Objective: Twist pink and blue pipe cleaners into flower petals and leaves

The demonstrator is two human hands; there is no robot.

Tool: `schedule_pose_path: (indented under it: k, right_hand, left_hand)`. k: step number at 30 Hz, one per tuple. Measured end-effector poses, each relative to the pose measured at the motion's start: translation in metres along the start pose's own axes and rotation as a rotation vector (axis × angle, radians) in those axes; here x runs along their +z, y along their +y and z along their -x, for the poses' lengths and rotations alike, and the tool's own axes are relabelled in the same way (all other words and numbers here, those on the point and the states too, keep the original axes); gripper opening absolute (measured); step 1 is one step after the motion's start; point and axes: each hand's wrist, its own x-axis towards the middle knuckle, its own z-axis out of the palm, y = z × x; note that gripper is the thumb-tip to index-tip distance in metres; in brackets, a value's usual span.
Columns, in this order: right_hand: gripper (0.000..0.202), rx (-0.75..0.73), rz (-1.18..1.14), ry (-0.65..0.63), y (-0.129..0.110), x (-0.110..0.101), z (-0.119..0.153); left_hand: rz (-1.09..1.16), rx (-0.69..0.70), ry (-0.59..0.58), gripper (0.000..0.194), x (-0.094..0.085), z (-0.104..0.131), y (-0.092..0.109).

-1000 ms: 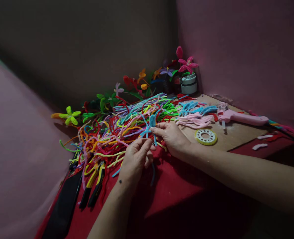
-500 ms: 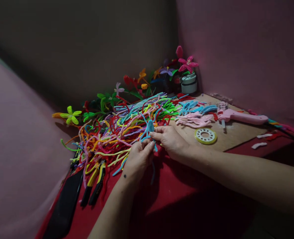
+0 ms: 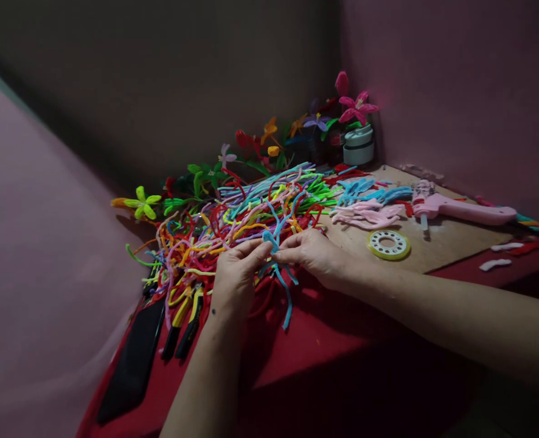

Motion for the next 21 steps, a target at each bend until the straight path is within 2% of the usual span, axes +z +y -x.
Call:
schedule_pose_path:
  k: [3,11,16,21]
  right_hand:
    - [0.018,0.013,0.043,0.000,-0.0011,0.0001,0.0003]
    - [0.014,0.019,0.206,0.029,-0.0056,-0.0003,0.0025]
    - [0.014,0.039,0.243,-0.016,-0.0022,0.0002,0.0024]
    - [0.012,-0.086,0.100,-0.015,0.0022,0.0002,0.0015]
  left_hand:
    - [0.002,-0.021,-0.006,0.024,-0.0025,-0.0011,-0.0002]
    - [-0.080,-0.010,-0.118,0.018,-0.0051,-0.0005,0.0011]
    - [-0.123,0.037,-0.031,0.020,-0.0026,0.0011,0.0058]
    - [-0.076,-0.004,-0.029,0.021,-0.0043,-0.0004,0.0034]
